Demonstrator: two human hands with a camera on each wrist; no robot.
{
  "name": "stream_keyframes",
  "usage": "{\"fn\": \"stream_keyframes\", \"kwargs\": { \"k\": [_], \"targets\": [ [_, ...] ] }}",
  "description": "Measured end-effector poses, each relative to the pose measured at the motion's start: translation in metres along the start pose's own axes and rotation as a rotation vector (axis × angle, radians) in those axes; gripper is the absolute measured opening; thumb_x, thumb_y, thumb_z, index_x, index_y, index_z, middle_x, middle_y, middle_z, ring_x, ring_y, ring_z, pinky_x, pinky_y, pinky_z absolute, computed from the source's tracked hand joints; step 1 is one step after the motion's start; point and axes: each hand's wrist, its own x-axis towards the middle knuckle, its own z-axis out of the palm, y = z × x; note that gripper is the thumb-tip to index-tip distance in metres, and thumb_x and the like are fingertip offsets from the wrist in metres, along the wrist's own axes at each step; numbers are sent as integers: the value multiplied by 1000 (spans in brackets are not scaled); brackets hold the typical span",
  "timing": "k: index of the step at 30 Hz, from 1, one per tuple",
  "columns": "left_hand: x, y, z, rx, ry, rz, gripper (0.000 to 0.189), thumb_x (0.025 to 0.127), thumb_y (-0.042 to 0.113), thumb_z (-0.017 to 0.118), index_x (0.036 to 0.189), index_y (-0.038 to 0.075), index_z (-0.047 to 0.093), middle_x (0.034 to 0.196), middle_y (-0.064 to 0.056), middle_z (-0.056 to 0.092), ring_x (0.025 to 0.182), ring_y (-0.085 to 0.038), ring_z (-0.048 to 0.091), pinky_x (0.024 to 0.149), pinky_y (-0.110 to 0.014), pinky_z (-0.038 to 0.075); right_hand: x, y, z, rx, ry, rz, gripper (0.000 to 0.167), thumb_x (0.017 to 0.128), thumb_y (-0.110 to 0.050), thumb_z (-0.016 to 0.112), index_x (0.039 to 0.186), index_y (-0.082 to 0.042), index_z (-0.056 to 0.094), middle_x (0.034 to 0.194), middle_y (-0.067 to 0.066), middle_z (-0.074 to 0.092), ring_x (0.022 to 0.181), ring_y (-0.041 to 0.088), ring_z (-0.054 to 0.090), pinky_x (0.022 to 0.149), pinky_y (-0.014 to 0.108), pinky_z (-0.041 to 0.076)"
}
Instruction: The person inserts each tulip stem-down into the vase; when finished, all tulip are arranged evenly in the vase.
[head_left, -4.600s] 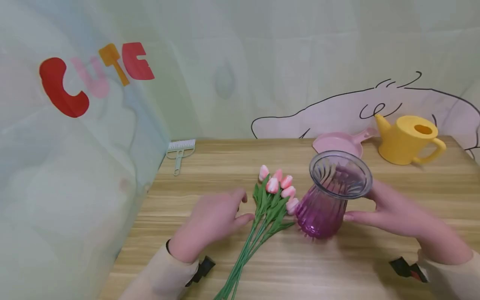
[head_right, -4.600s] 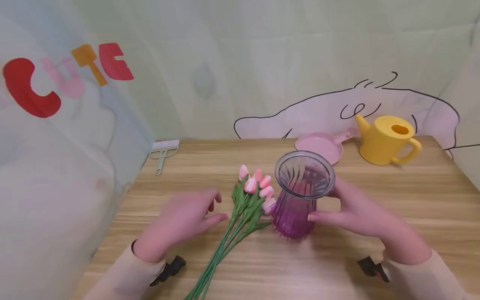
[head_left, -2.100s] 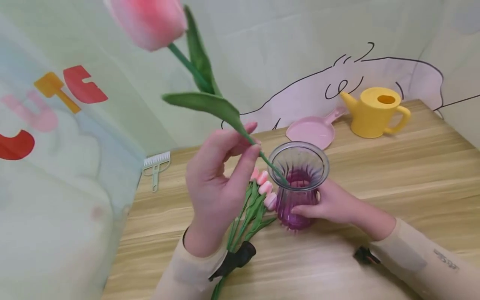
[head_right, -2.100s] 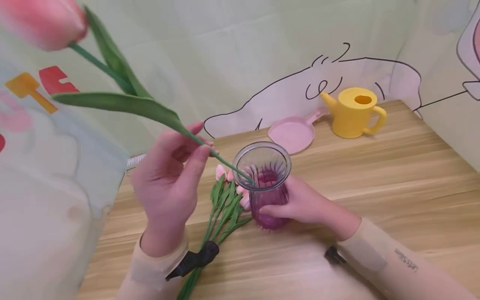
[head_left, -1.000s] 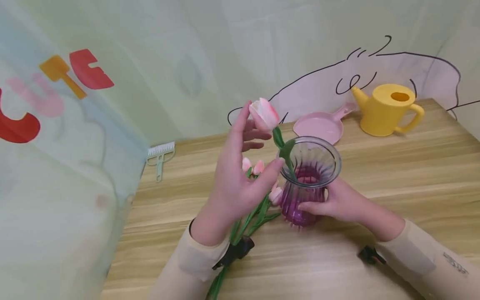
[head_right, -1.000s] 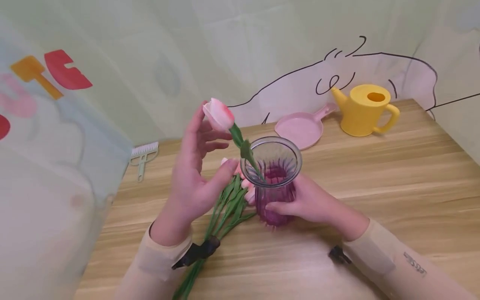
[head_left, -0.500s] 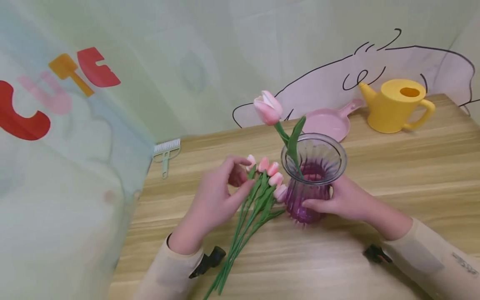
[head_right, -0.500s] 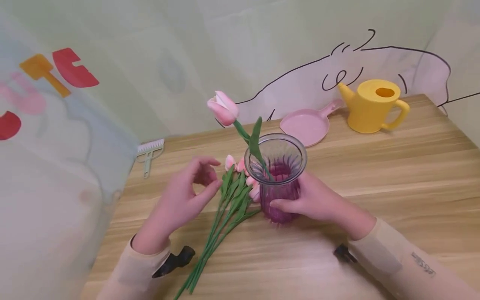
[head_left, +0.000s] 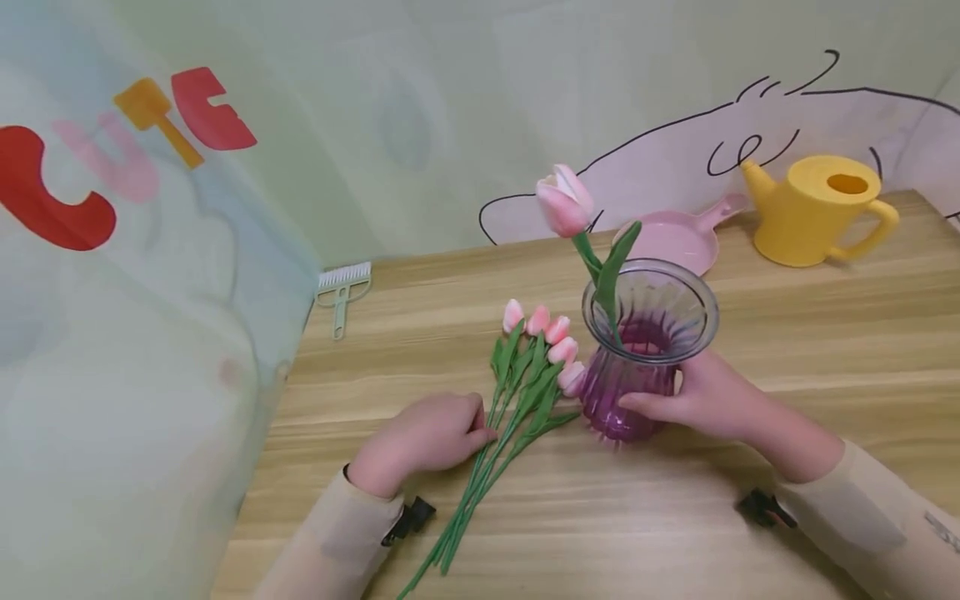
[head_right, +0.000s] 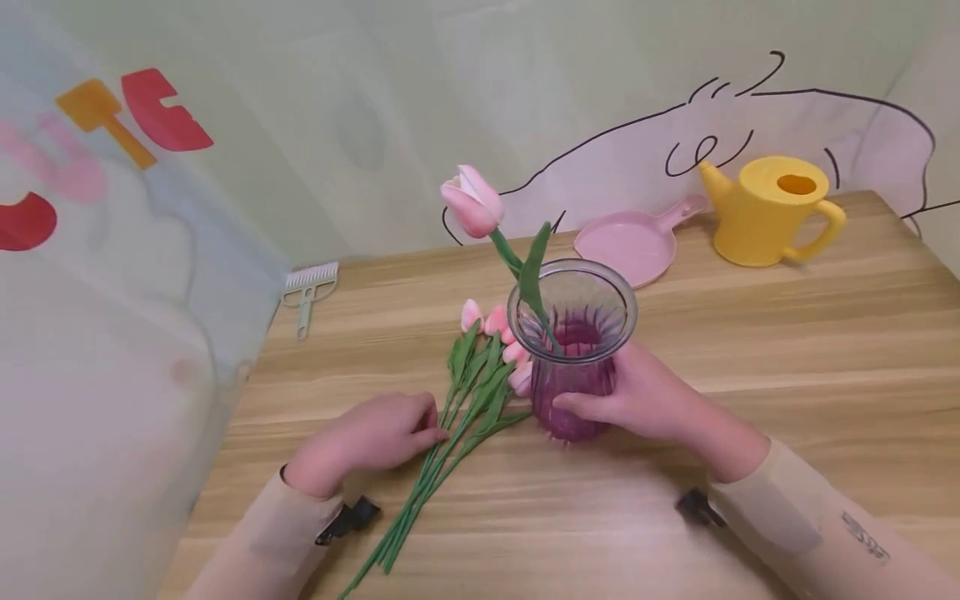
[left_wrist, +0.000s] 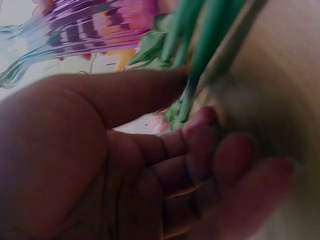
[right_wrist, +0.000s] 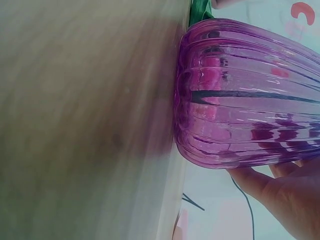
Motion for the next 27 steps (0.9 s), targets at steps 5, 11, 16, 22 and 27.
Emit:
{"fn": "stream_keyframes", "kwargs": {
  "k": [5,11,16,22,27],
  "targets": [
    [5,1,2,3,-1,5,26,103,31,64,83,17,55,70,3,56,62,-14,52,60,-32,44,-1,1,-1,-11,12,-14,68,83,-13,88,139,-12,50,131,5,65,122,11,58,106,19,43],
    [8,-4,0,-40,32,-2,20,101,22,60,83,16,55,68,2,55,58,-13,51,56,-31,44,-1,2,-2,-2,-5,9,69,84,-15,87,140,-12,48,132,5,64,125,19,58,111,37,46],
    [8,-8,-2,-153,61,-14,8,101,17,58,94,13,57,67,2,58,51,-12,54,52,-30,46,0,3,-1,23,-7,10,70,83,-15,87,140,-9,47,133,9,63,127,29,58,110,60,44],
    [8,-6,-8,-222,107,-5,10,101,15,58,109,9,59,77,3,61,54,-11,57,56,-30,49,-1,4,0,13,-5,10,70,83,-15,88,140,-10,47,133,8,63,126,26,59,110,52,46],
    [5,-5,-13,-329,183,4,11,104,14,59,114,8,59,87,-1,63,59,-13,60,56,-31,54,0,3,0,6,-1,-4,69,83,-14,88,140,-11,48,132,6,64,125,22,59,110,44,47]
  ]
}}
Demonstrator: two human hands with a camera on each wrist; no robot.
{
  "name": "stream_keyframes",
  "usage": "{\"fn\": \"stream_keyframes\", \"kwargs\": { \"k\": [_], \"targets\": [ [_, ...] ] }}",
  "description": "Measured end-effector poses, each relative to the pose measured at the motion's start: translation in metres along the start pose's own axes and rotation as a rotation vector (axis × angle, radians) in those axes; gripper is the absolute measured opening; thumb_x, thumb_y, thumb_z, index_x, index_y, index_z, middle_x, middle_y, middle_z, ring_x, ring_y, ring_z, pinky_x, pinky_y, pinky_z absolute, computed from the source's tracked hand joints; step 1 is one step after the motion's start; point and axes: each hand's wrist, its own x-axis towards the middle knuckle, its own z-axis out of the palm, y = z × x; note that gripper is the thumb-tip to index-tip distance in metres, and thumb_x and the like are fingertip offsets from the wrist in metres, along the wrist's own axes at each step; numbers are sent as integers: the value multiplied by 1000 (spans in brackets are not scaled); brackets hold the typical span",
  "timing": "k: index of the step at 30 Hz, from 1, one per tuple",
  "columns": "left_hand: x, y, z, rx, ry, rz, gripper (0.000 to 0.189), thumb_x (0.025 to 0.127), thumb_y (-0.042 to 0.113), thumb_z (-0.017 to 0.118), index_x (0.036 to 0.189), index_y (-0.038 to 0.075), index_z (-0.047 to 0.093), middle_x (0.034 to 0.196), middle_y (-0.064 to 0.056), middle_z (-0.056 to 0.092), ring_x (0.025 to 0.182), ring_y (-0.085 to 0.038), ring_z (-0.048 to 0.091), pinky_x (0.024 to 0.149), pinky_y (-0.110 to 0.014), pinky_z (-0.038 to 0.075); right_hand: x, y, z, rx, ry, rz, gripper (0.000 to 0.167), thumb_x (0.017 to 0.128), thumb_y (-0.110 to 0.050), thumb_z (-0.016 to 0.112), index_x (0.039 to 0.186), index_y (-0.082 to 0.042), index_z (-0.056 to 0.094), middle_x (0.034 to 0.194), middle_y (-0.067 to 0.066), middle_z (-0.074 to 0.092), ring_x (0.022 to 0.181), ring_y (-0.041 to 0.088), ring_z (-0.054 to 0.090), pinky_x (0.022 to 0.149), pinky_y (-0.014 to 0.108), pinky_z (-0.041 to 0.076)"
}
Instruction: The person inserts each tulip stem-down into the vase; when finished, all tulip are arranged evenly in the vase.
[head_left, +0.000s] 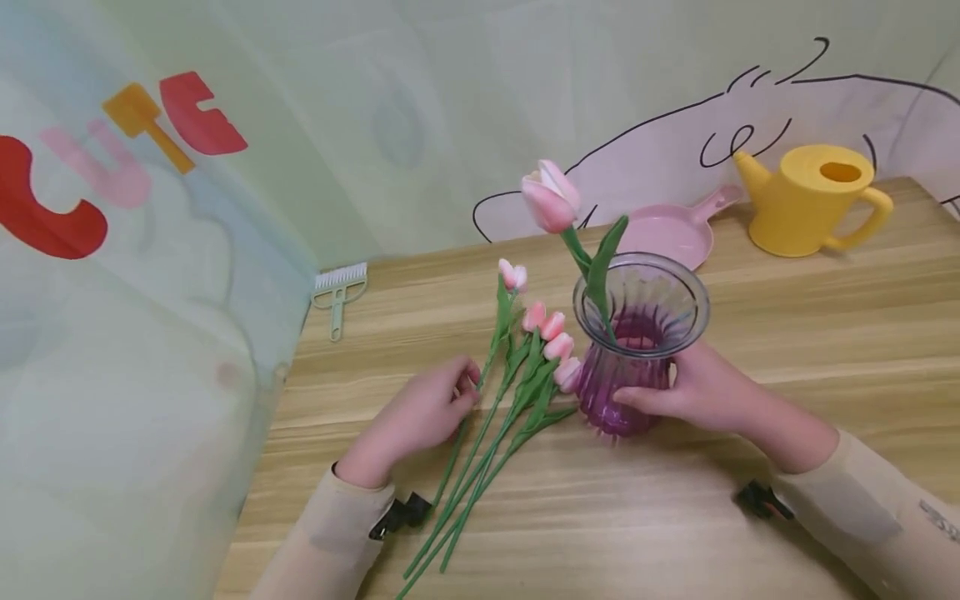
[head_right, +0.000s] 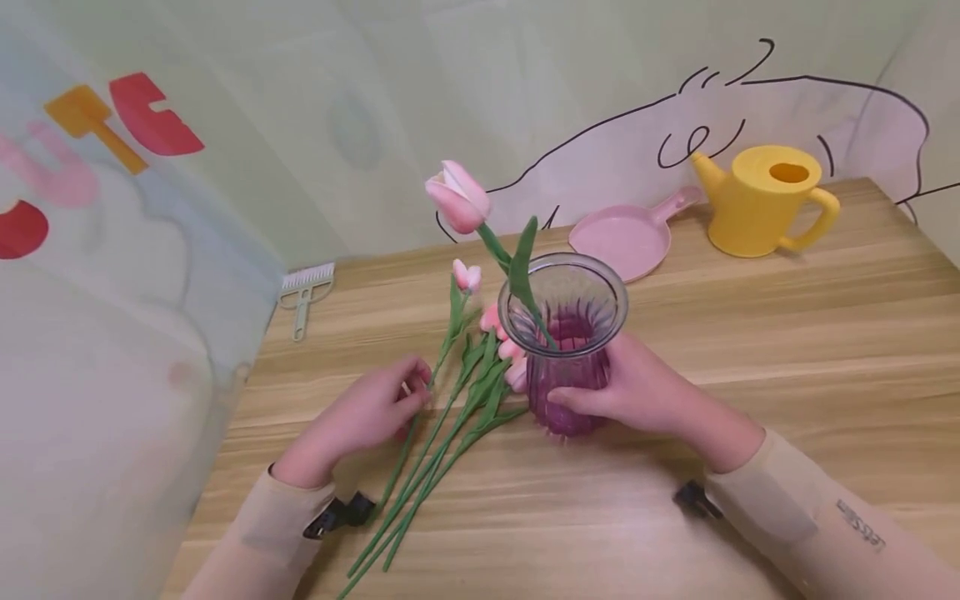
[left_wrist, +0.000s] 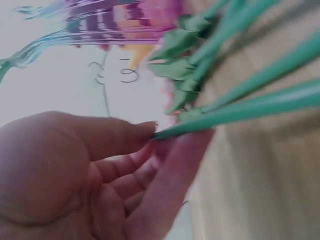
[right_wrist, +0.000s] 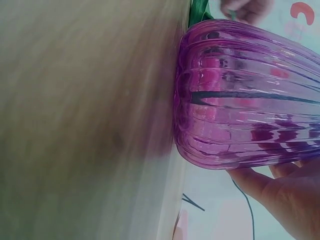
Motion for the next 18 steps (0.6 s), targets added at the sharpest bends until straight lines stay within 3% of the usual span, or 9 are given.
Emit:
{"fn": "stream_keyframes", "kwargs": {
  "k": [4,8,11,18],
  "targets": [
    [-9,14,-13,-222,110,43,17,105,12,59,120,5,56,98,-10,63,67,-22,65,58,-36,61,1,0,-1,19,-18,8,69,83,-15,88,139,-10,48,132,6,63,127,25,58,110,56,45],
    [-22,37,-30,-415,283,168,16,105,7,58,120,2,53,99,-14,60,78,-24,65,62,-38,63,3,-2,-2,47,-21,2,70,83,-15,87,140,-11,47,132,7,63,128,27,57,111,58,43],
    [-27,55,-35,-525,403,312,16,102,-2,58,117,-5,52,98,-11,59,80,-22,64,61,-35,63,2,-2,-2,52,-11,-4,69,83,-14,88,139,-10,48,131,7,64,127,28,58,110,59,44],
    [-39,100,-46,-752,615,746,16,97,-13,58,107,-18,45,95,-8,65,78,-20,67,63,-31,62,2,0,-2,47,-18,15,69,83,-16,88,139,-10,49,131,6,64,126,24,58,111,56,44]
  ]
}}
